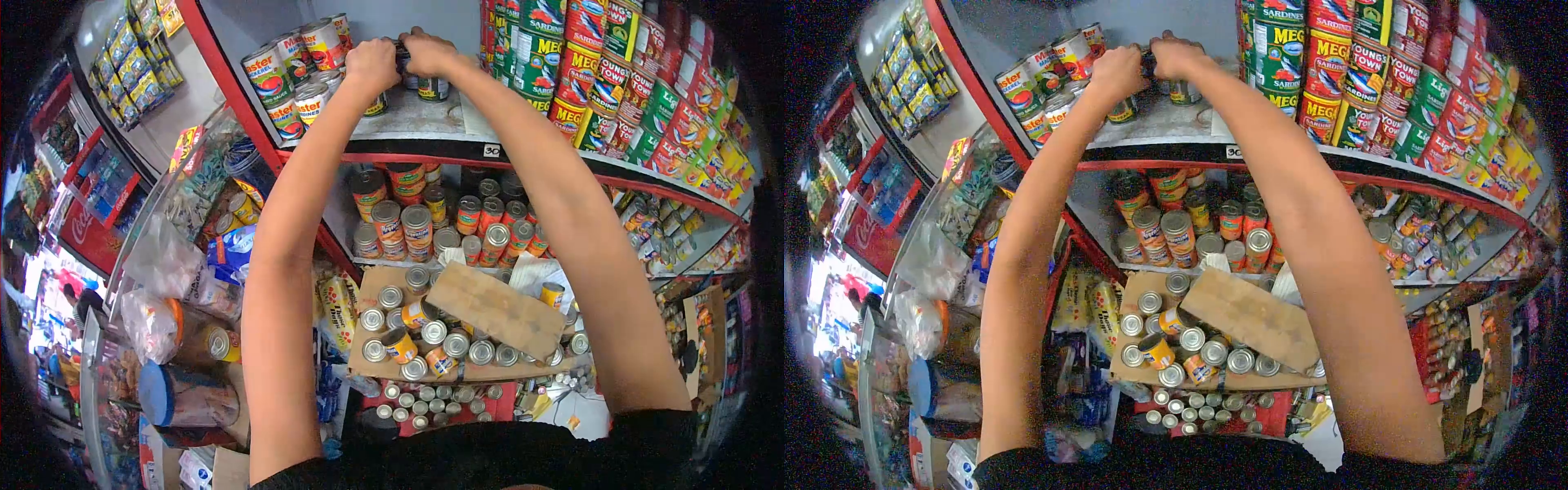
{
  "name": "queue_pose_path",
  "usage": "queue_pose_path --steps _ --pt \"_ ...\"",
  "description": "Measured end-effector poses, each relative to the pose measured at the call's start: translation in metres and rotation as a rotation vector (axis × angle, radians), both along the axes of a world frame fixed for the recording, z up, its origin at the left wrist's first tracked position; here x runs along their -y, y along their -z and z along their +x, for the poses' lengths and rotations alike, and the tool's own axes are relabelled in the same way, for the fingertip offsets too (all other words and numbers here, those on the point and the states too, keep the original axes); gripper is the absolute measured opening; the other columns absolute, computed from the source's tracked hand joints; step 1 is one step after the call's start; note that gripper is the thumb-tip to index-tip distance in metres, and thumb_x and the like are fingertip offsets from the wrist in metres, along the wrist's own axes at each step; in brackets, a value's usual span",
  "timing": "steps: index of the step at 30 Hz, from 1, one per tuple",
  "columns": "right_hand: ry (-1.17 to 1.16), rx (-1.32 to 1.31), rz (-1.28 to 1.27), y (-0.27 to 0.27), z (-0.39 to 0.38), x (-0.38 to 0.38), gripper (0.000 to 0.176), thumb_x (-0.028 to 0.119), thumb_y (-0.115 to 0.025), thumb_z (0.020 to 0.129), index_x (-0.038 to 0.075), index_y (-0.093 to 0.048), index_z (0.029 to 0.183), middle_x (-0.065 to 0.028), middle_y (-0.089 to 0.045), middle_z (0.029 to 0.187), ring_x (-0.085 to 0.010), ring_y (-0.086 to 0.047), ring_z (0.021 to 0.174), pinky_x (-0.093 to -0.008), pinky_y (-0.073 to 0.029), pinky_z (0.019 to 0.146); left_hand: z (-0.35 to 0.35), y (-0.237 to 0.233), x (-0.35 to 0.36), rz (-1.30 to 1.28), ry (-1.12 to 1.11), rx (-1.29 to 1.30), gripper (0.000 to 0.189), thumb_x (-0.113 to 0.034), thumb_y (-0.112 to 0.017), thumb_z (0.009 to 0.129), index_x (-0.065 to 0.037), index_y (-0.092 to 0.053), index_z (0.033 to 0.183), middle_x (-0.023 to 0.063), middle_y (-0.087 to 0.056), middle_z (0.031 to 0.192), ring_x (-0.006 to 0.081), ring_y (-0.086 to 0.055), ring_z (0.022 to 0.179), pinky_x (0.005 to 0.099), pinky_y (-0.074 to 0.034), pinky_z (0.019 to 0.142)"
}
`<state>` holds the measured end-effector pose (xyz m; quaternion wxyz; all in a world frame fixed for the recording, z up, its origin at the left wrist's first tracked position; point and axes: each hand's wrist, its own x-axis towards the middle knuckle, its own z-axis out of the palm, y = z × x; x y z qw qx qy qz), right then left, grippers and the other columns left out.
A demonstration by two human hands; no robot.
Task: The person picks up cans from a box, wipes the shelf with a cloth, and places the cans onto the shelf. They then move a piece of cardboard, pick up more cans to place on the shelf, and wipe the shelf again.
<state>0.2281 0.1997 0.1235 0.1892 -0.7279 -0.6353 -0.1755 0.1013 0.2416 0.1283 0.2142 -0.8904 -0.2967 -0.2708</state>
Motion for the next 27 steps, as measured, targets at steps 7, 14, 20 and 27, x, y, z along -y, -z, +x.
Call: queue_pose_path --steps 7,14,20,27 --pt "0.015 0.026 0.249 -0.041 -0.018 0.043 0.047 0.019 -0.063 0.070 0.005 -0.049 0.113 -0.0173 -0.049 0.120 -0.0377 -0.056 0.100 -0.0474 -0.046 0.085 -0.034 -0.045 0.026 0.115 0.065 0.230 0.051 -0.048 -0.072 0.061 -0.003 -0.064 0.085 0.0192 -0.064 0.083 0.0355 -0.063 0.082 0.0447 -0.051 0.072" --pt "-0.138 -0.082 0.514 -0.094 -0.072 0.173 0.043 0.021 -0.064 0.074 0.003 -0.049 0.110 -0.0210 -0.054 0.106 -0.0375 -0.054 0.097 -0.0437 -0.045 0.079 -0.090 -0.109 0.141 0.038 0.173 0.428 0.040 -0.034 -0.071 0.067 0.003 -0.062 0.081 0.0187 -0.064 0.078 0.0320 -0.062 0.075 0.0391 -0.051 0.068" --pt "-0.315 0.161 0.719 -0.034 -0.062 0.288 0.048 0.015 -0.072 0.067 0.006 -0.054 0.111 -0.0155 -0.058 0.108 -0.0318 -0.060 0.096 -0.0374 -0.047 0.084 -0.116 -0.074 0.229 0.020 0.574 0.333 0.048 -0.037 -0.076 0.064 -0.001 -0.063 0.093 0.0154 -0.065 0.079 0.0228 -0.065 0.072 0.0347 -0.050 0.067" --pt "-0.073 -0.519 0.517 0.088 -0.055 0.474 0.055 0.013 -0.077 0.063 0.004 -0.055 0.113 -0.0123 -0.061 0.100 -0.0223 -0.061 0.090 -0.0306 -0.047 0.081 -0.072 0.063 0.360 -0.587 0.918 0.031 0.053 -0.028 -0.080 0.059 -0.001 -0.060 0.099 0.0142 -0.063 0.090 0.0257 -0.062 0.077 0.0325 -0.049 0.072"
